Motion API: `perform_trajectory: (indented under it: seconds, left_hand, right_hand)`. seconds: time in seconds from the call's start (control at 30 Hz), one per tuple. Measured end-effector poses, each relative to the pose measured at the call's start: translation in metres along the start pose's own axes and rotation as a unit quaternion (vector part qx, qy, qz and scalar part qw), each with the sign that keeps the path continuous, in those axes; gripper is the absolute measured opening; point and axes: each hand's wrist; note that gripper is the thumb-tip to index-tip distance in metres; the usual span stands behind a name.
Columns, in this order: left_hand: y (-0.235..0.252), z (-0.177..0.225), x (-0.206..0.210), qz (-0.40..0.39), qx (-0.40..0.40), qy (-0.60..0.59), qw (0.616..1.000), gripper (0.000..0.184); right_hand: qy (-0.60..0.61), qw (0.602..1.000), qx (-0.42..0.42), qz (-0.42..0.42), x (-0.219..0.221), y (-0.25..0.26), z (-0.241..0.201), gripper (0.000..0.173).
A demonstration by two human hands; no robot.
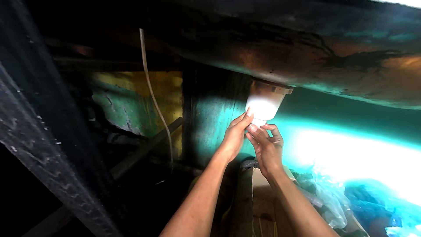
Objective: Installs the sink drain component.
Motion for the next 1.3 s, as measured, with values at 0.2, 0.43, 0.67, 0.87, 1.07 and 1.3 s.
perform_trajectory:
  seconds: [0.2,0.43,0.67,0.87,1.07,1.3]
  left_hand:
    - [-0.001,0.001,-0.001,-0.004,-0.001,0.013,1.000,0.052]
    - [-0.002,0.001,0.001,0.001,-0.009,0.016,1.000,0.053]
    - [-0.002,0.005,-0.002,0.021,0.011,0.054,0.998,0.051]
    - [-0.005,0.028,0.006,0.171,0.332,0.240,0.896,0.064]
    - [-0.009,0.040,0.014,0.190,0.361,0.433,0.804,0.067]
    - [0.009,0.023,0.003,0.226,0.391,0.483,0.750,0.077]
  right_hand:
    - [-0.014,1.000,-0.008,-0.001,0.000,-0.001,-0.001,0.028]
    - [-0.005,1.000,-0.020,0.001,0.000,0.005,0.000,0.030]
    - [-0.025,1.000,-0.019,-0.003,0.000,0.000,-0.002,0.029]
    - [-0.020,0.999,-0.028,-0.008,-0.002,0.001,-0.002,0.029]
    - [-0.015,1.000,-0.023,-0.004,-0.001,0.000,-0.002,0.026]
    - [-0.015,1.000,-0.022,0.000,-0.001,-0.001,-0.002,0.027]
Point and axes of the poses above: each hand's wrist, its own y-axis towards the middle knuckle, its own x-axis out of the palm, z = x × y, and after that the axes turned 11 degrees about z, right-handed
